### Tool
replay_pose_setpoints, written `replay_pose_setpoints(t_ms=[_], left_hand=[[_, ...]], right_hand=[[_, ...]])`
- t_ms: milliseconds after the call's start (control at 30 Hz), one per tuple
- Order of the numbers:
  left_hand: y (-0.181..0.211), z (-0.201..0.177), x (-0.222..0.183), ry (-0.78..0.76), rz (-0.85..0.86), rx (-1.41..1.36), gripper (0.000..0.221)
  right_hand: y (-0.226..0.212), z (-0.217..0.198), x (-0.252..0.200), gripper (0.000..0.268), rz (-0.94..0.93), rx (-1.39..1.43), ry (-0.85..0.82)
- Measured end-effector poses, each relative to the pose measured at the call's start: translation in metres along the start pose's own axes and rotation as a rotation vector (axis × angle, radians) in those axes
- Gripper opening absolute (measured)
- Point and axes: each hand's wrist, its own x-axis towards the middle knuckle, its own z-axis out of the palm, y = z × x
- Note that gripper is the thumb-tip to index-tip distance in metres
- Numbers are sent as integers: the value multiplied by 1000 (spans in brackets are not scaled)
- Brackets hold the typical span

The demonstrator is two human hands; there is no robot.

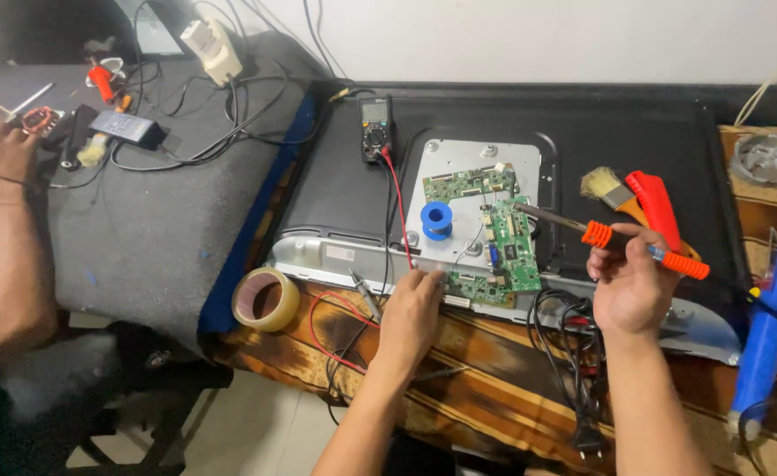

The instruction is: Repairing a television by soldering components on the circuit board and testing with a multimeter

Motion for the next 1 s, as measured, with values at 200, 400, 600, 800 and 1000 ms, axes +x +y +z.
replay_pose_setpoints(t_ms=[200,400,600,800,1000], left_hand=[[-6,-4,2,58,70,1,14],[-11,-5,5,64,230,24,22],[4,-31,13,195,233,-107,5],[13,-32,63,203,-205,-501,15],[12,-8,76,220,-256,-582,15]], right_hand=[[-2,1,-1,31,7,-44,-4],[0,-1,1,38,19,-4,-2],[-10,4,-1,36,12,5,15],[-1,0,-4,35,-2,-40,67],[19,-11,-16,54,-132,-329,6]])
